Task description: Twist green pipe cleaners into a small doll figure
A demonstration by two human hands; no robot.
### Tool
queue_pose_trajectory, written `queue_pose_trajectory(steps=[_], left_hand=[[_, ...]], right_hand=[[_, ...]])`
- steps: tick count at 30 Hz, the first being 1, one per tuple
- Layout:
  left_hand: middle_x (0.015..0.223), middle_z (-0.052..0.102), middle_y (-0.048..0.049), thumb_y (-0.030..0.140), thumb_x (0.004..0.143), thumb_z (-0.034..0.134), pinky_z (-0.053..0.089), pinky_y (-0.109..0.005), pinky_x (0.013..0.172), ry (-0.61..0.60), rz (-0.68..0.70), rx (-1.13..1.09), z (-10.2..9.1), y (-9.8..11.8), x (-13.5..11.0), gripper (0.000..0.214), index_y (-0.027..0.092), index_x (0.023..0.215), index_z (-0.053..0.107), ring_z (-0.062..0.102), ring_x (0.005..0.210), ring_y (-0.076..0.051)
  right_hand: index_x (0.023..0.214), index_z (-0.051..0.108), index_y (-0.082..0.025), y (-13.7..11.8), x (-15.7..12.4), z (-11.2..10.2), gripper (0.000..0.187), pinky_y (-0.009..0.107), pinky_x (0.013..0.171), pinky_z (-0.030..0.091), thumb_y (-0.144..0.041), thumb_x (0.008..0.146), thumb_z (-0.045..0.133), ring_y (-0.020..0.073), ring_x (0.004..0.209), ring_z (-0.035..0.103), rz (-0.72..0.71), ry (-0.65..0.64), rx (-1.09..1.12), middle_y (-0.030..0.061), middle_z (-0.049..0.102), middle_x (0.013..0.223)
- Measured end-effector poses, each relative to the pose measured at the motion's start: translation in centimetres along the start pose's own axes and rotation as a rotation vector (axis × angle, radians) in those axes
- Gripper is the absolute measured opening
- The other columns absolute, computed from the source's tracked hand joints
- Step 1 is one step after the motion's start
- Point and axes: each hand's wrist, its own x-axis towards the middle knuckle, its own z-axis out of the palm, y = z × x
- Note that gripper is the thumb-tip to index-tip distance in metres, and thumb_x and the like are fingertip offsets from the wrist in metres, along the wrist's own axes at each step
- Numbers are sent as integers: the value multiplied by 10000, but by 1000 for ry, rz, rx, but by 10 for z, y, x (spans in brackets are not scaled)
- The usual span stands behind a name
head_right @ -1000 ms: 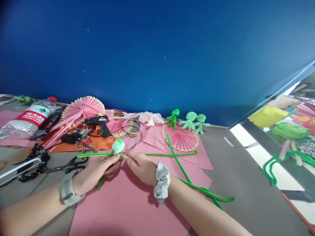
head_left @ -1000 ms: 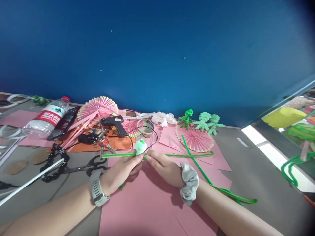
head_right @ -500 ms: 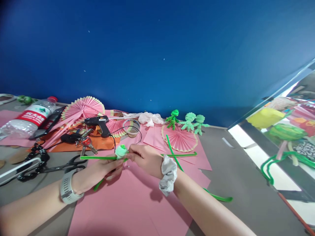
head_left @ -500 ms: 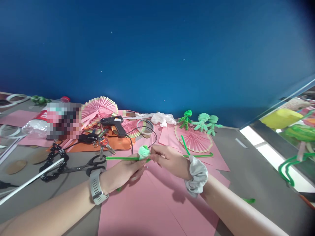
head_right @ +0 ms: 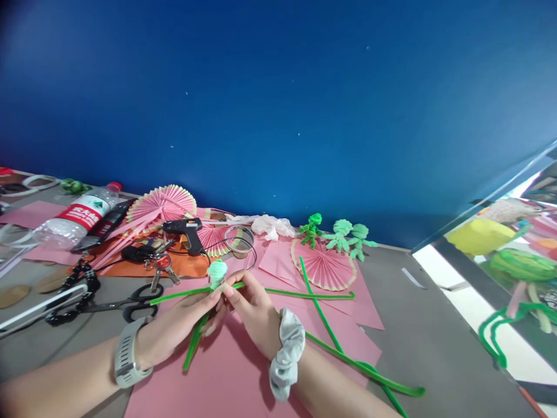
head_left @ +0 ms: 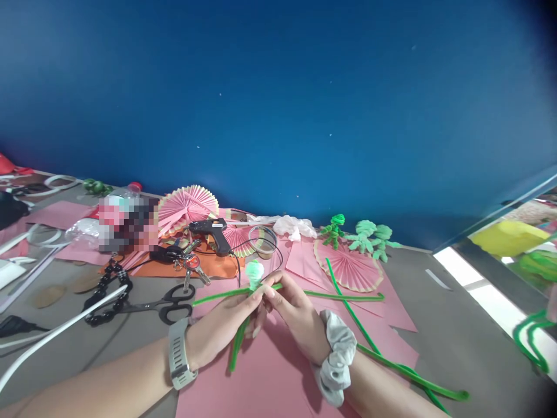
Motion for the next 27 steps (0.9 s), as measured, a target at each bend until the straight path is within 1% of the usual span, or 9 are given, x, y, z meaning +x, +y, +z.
queue_pose_trajectory(steps=[3,7,9,12,14,17,19,23,27], left_hand=[[570,498,8,429,885,366,382,-199,489,-27,8,-58,2,-2,-1,366,166,673,506,446,502,-89],[594,509,20,397,890,383,412,-207,493,-9,32,-176,3,-4,1,280,167,803,517,487,500,-89],[593,512,17,413,886,379,415,-223,465,-35,19,-147,3,-4,1,294,166,803,515,503,483,-102],[577,518,4,426,880,381,401,-215,444,-67,16,-8,1,-3,0,330,163,729,511,493,475,-105],[537,481,20,425,885,368,374,-199,427,-80,15,48,-1,-5,0,344,169,699,502,448,453,-91],[484,397,56,417,894,346,335,-189,405,-99,-4,60,-3,-8,2,337,176,707,491,365,409,-77],[469,377,63,407,894,349,321,-188,393,-112,-18,55,-3,-10,4,335,171,700,487,340,397,-73],[492,413,55,414,892,347,356,-194,394,-112,-17,43,-1,-10,4,332,170,704,472,388,395,-74],[558,482,30,436,893,327,417,-210,396,-72,19,-18,-1,-6,2,337,173,774,500,490,439,-101]], right_hand=[[790,521,-189,-1,2,-5,172,257,612,422,-345,796,596,112,620,494,-8,38,90,-9,518,696],[814,553,-178,-4,3,-7,203,274,654,423,-370,779,608,116,649,492,-15,18,137,-6,526,707],[779,546,-179,-3,4,-7,215,287,655,426,-391,796,580,120,638,492,-7,12,143,-6,516,690],[756,552,-188,0,6,-10,223,293,662,425,-404,816,550,123,633,490,25,2,121,-9,497,686],[742,573,-194,0,8,-14,209,279,661,418,-394,804,570,122,639,485,54,-5,87,-14,485,678],[715,602,-196,-4,10,-22,177,263,643,411,-363,767,621,118,630,474,93,-27,29,-19,483,672],[718,615,-191,-7,11,-26,155,259,632,411,-340,754,641,113,618,472,111,-50,1,-18,493,681],[753,611,-190,-9,12,-27,160,259,630,421,-347,786,605,111,622,490,112,-67,2,-13,500,702],[888,569,-208,-6,8,-16,215,279,652,451,-411,825,536,119,637,529,74,-73,53,-11,535,720]])
